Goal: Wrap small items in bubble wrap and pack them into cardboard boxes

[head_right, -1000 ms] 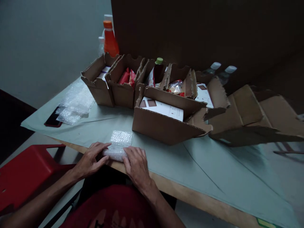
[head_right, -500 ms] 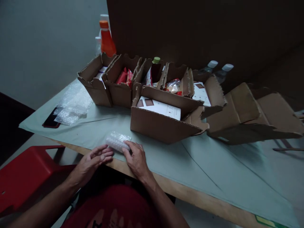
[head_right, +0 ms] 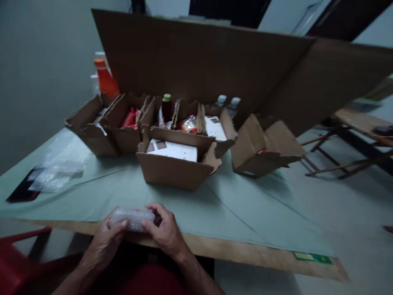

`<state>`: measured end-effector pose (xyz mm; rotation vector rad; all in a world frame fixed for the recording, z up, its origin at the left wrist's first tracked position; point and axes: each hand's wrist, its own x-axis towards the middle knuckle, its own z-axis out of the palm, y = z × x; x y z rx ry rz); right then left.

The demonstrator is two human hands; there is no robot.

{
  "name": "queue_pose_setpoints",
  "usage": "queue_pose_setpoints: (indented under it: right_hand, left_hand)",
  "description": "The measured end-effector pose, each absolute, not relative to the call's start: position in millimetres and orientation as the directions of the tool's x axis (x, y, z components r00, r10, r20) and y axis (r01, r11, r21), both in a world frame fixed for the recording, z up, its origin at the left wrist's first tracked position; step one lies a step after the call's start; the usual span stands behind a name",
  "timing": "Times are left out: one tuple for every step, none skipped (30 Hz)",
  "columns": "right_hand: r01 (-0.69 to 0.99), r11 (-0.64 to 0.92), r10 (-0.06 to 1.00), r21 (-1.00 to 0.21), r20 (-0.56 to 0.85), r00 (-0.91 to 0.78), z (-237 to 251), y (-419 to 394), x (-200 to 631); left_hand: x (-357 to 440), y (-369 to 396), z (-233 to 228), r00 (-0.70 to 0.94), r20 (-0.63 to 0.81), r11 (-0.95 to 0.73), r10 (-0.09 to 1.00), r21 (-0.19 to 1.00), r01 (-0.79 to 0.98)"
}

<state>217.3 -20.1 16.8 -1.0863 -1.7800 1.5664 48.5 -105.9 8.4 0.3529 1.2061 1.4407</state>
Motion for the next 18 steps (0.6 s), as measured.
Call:
queue_pose_setpoints:
  right_hand:
    - [0.237,0.044,0.847,-0.97,-0.09,-0.524,24.1,-18.1,219.8]
    - [0.249,0.088,0.854,-0.964,-0.056,-0.517,34.4,-15.0,223.5]
    - [0.253,0.134,0.855,-0.958,-0.017,-0.518,47.6,-10.8,228.7]
    - [0.251,0.181,0.852,-0.951,0.024,-0.523,63.4,-5.3,235.6]
    - [0.246,0.226,0.85,-0.943,0.067,-0.523,81.1,1.8,244.2]
    - [0.24,0.267,0.85,-0.933,0.11,-0.515,99.9,10.6,254.3]
    - [0.234,0.302,0.861,-0.924,0.158,-0.484,118.9,21.3,265.5]
    - [0.226,0.336,0.878,-0.914,0.218,-0.426,137.4,33.7,277.1]
    - [0.231,0.372,0.889,-0.899,0.274,-0.365,154.5,47.6,288.8]
    - [0.258,0.408,0.897,-0.876,0.331,-0.293,170.0,62.6,299.9]
    - [0.318,0.436,0.896,-0.842,0.371,-0.246,183.4,78.1,309.9]
    - [0.414,0.454,0.891,-0.789,0.393,-0.229,194.6,93.5,318.4]
    - [0.534,0.46,0.887,-0.709,0.394,-0.24,203.7,108.4,325.0]
    - [0.661,0.452,0.888,-0.599,0.369,-0.273,210.6,122.2,329.4]
    - [0.772,0.437,0.893,-0.462,0.327,-0.31,215.5,134.5,331.2]
    - [0.851,0.42,0.899,-0.315,0.274,-0.342,218.5,145.3,330.3]
    - [0.896,0.407,0.904,-0.178,0.221,-0.366,219.8,154.5,326.5]
    - [0.911,0.406,0.904,-0.075,0.178,-0.388,219.5,162.2,319.7]
  left_hand:
    - [48.4,-104.5,5.5,-0.28,-0.407,0.219,0.87,0.825,-0.521]
    - [47.4,-101.7,4.0,-0.273,-0.394,0.227,0.877,0.843,-0.487]
    - [45.5,-97.6,4.2,-0.276,-0.372,0.218,0.887,0.861,-0.46]
    - [42.8,-92.0,6.2,-0.295,-0.34,0.19,0.893,0.878,-0.439]
    - [39.2,-84.9,9.6,-0.333,-0.303,0.145,0.893,0.894,-0.423]
    - [35.0,-76.1,13.9,-0.384,-0.259,0.092,0.886,0.91,-0.404]
    - [30.3,-65.8,18.6,-0.44,-0.21,0.034,0.873,0.926,-0.375]
    - [25.6,-54.2,22.8,-0.489,-0.155,-0.019,0.858,0.943,-0.332]
    - [21.2,-41.6,26.0,-0.524,-0.1,-0.057,0.846,0.96,-0.275]
    - [17.6,-28.7,27.8,-0.542,-0.048,-0.08,0.839,0.974,-0.211]
    - [15.1,-16.0,27.8,-0.55,-0.008,-0.09,0.835,0.985,-0.15]
    - [14.0,-4.3,26.1,-0.554,0.018,-0.088,0.832,0.991,-0.101]
    - [14.1,6.0,22.6,-0.559,0.03,-0.08,0.829,0.995,-0.065]
    - [15.4,14.3,17.8,-0.557,0.03,-0.066,0.83,0.997,-0.044]
    - [17.3,20.3,12.0,-0.548,0.024,-0.051,0.836,0.998,-0.035]
    - [19.6,24.1,5.8,-0.532,0.013,-0.035,0.846,0.999,-0.032]
    - [21.6,25.8,-0.3,-0.511,0.001,-0.019,0.86,0.999,-0.03]
    - [23.2,25.8,-5.8,-0.488,-0.01,-0.004,0.873,1.0,-0.028]
